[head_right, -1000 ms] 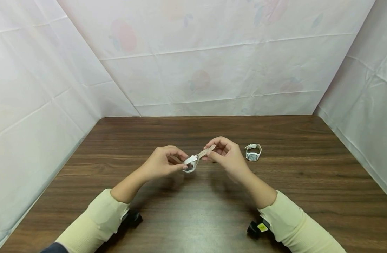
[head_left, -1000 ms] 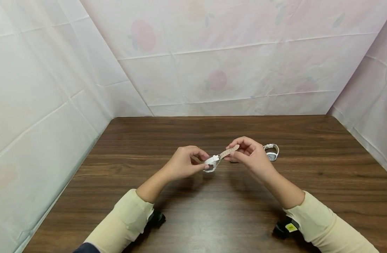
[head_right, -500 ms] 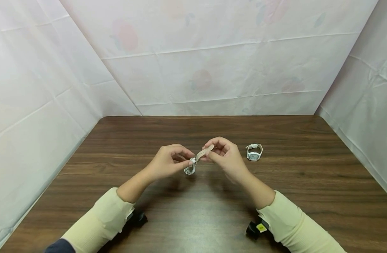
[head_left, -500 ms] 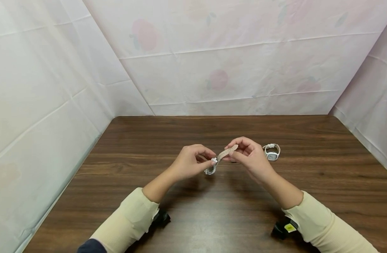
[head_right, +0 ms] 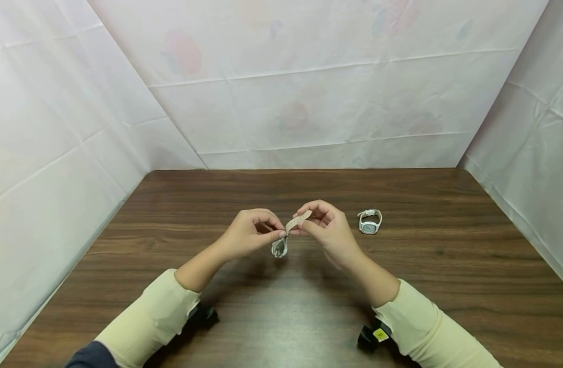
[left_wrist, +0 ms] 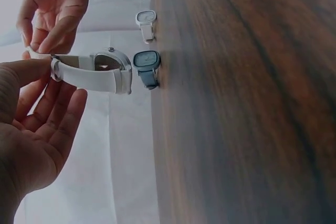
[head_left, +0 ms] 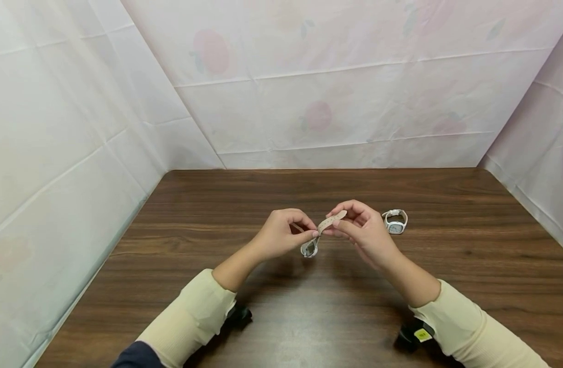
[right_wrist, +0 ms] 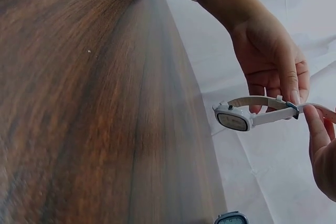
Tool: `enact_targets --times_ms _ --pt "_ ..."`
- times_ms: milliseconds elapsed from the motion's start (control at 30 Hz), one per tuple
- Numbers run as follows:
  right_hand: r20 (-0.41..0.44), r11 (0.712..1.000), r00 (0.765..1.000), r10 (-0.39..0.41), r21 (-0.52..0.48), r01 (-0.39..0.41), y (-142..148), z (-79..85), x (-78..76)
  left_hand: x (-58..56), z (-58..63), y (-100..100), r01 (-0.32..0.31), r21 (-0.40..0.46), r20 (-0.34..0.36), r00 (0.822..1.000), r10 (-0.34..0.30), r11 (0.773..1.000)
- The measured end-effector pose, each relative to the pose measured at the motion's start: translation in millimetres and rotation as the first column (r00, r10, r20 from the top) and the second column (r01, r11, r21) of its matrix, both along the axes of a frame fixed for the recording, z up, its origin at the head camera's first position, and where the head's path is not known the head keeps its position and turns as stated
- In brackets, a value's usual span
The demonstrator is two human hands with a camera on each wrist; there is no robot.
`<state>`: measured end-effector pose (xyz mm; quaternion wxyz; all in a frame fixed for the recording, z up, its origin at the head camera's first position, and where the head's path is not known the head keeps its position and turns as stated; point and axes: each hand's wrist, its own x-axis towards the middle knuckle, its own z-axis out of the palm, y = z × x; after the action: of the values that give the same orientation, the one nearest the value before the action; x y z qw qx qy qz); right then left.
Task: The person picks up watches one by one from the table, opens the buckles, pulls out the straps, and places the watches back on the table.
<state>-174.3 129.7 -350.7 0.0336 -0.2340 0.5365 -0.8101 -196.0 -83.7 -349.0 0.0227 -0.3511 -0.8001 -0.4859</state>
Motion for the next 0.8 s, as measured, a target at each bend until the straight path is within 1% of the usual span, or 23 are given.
enact_targets --times_ms 100,233,400,500,600,800 --pt "-0.010 1.000 1.000 -0.002 0.001 0.002 -0.1 0.0 0.8 0.2 0.9 0.7 0.013 0.000 0.003 1.000 -0.013 1.000" --pt "-0.020 1.000 1.000 -0.005 0.000 0.005 -0.1 0.0 1.4 1.2 1.8 1.4 0.010 -0.004 0.006 1.000 -0.010 1.000" --pt "-0.035 1.000 0.999 -0.010 -0.018 0.010 -0.1 0.3 1.1 1.9 2.2 0.5 -0.015 -0.007 0.041 0.999 0.015 1.000" --pt "-0.050 1.000 0.999 -0.013 -0.028 0.011 0.1 1.5 0.8 2.5 2.7 -0.7 -0.015 -0.007 0.067 0.998 0.016 1.000" --pt "-0.066 1.000 0.998 -0.008 -0.030 0.007 0.5 2.8 0.5 3.1 2.6 -1.5 -0.009 0.006 0.090 0.996 0.009 1.000" --pt "-0.076 1.000 0.997 -0.005 -0.028 0.003 0.5 4.9 0.9 2.4 0.2 -1.2 -0.003 0.054 0.082 0.997 -0.002 0.999"
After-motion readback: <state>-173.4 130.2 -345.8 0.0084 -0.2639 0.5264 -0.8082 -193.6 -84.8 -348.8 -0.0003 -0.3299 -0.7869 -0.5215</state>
